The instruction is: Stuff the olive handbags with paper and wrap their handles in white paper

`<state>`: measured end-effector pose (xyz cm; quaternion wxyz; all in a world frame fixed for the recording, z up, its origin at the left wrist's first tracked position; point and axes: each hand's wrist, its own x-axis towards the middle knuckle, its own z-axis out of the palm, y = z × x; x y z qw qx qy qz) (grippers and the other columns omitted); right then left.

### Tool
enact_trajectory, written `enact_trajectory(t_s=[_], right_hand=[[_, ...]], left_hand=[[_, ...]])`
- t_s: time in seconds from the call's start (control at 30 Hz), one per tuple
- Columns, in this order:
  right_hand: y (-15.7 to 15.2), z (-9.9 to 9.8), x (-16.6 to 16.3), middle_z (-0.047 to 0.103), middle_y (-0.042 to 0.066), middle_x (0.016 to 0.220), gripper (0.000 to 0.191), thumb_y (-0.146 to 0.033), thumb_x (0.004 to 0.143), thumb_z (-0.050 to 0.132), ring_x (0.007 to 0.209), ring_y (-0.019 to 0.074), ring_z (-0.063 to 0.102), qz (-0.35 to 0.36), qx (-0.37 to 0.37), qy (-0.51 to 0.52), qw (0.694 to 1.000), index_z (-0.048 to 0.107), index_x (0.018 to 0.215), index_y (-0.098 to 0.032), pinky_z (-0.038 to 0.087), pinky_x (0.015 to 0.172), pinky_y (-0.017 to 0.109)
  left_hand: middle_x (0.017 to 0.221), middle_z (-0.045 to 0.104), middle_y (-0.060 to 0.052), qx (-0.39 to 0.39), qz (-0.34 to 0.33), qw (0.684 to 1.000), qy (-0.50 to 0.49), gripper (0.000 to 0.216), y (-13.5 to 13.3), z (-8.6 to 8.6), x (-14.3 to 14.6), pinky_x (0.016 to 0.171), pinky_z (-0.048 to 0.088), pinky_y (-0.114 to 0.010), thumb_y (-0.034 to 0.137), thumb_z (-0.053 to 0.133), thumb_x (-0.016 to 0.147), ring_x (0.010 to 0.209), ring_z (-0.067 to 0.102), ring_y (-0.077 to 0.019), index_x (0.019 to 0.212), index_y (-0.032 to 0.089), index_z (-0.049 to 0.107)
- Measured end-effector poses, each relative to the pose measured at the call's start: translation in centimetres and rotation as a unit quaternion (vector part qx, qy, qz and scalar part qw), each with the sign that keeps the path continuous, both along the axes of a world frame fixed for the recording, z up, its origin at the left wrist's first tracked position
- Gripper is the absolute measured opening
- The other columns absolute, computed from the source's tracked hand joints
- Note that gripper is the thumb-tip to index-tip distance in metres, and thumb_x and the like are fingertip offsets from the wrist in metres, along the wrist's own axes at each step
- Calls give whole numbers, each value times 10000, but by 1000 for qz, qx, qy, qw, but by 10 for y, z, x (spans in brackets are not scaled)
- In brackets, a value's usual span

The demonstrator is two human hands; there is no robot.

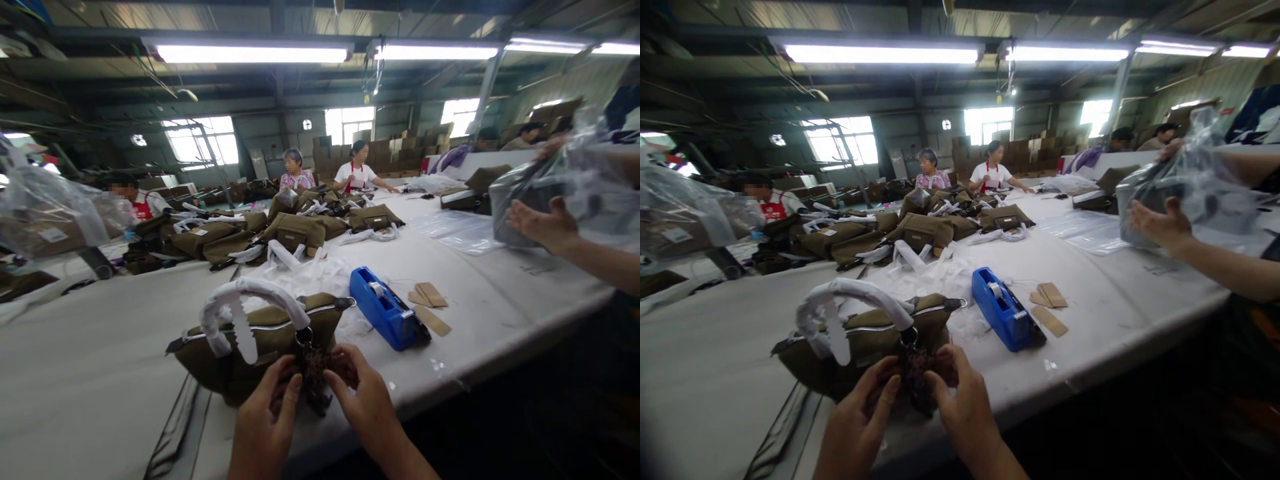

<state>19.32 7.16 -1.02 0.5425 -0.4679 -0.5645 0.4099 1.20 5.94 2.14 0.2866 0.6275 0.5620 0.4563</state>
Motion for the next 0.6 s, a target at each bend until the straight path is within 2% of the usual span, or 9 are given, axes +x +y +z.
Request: enact_trajectory(t_s=[0.1,0.23,0.33,0.47,0.53,0.6], right_hand=[[-5,1,-10,724,68,1026,238,-304,915,637,975,209,715,30,-22,47,998,558,1113,-197,576,885,311],[-7,4,-16,717,76,1037,224,-320,906,639,985,217,710,39,-21,78,996,572,1079,-195,569,887,313],[-8,5,-15,727,70,1014,192,-278,885,644,958,218,714,51,-19,61,997,613,1056,-195,571,865,303],[-5,12,0,742,58,1093,256,-237,872,661,999,211,713,101,15,11,995,688,1125,-213,566,895,288],[0,20,16,767,31,997,190,-269,903,657,928,188,726,111,49,-37,992,732,1073,-229,566,857,256],[11,32,36,762,3,801,167,-331,952,622,765,156,726,66,83,-53,993,753,973,-229,568,775,227]], left_hand=[[1148,768,-82,10,-3,998,67,455,1,-7,9,927,604,-344,519,612,904,1049,739,-263,1232,208,672],[1101,777,-96,-12,26,998,56,492,-1,-5,23,932,584,-417,577,564,906,1062,726,-302,1197,197,681],[1085,780,-78,-61,29,998,19,507,0,-2,26,938,571,-415,630,566,878,1059,721,-303,1150,220,689],[1077,781,-83,-109,21,991,-71,552,6,-4,22,966,555,-381,683,647,794,1084,708,-303,1061,205,711],[1031,785,-95,-127,14,983,-135,596,9,-7,20,914,580,-352,705,699,742,1025,727,-296,1022,180,714],[899,786,-89,-159,6,969,-190,626,9,-10,19,768,617,-332,731,715,716,831,751,-269,983,165,707]])
